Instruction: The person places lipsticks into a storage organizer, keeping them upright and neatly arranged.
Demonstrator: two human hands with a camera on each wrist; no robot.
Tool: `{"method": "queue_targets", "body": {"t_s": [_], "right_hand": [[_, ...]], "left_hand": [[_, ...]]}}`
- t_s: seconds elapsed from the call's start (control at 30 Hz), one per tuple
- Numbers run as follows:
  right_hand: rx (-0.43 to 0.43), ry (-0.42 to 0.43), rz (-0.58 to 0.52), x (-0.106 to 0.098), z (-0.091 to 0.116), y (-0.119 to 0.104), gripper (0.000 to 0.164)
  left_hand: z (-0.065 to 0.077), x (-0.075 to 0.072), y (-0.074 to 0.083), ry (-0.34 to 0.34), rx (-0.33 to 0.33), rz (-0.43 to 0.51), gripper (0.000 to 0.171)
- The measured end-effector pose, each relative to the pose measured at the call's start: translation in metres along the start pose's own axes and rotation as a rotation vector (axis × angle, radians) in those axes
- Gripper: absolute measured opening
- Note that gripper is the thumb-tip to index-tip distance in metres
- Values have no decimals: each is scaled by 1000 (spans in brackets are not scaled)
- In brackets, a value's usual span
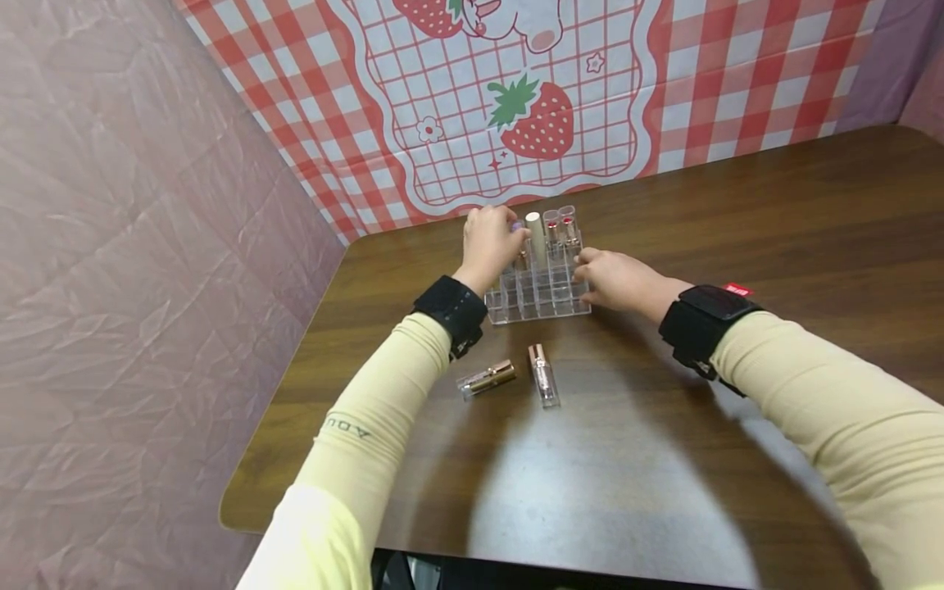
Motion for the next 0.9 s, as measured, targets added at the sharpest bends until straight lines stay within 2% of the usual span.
{"method": "queue_targets", "body": {"t_s": [0.43,0.7,0.9], "right_hand": [[18,-21,-4,-2,-1,-1,24],[16,-20,0,-1,-1,0,27],[-21,14,-15,0,1,2,25]], "left_hand": [[4,4,2,5,97,-151,27],[7,10,2,97,235,-287,30],[10,13,3,135,313,-352,34]]}}
Point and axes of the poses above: each hand's wrist, its own z-axis away from the middle knuckle, its own x-axis out of the palm, y = z × x, the point moved 3 cm from there along -z, towards the middle knuckle, and after that the axes turned 12 degrees about y, right-handed, at the moved point
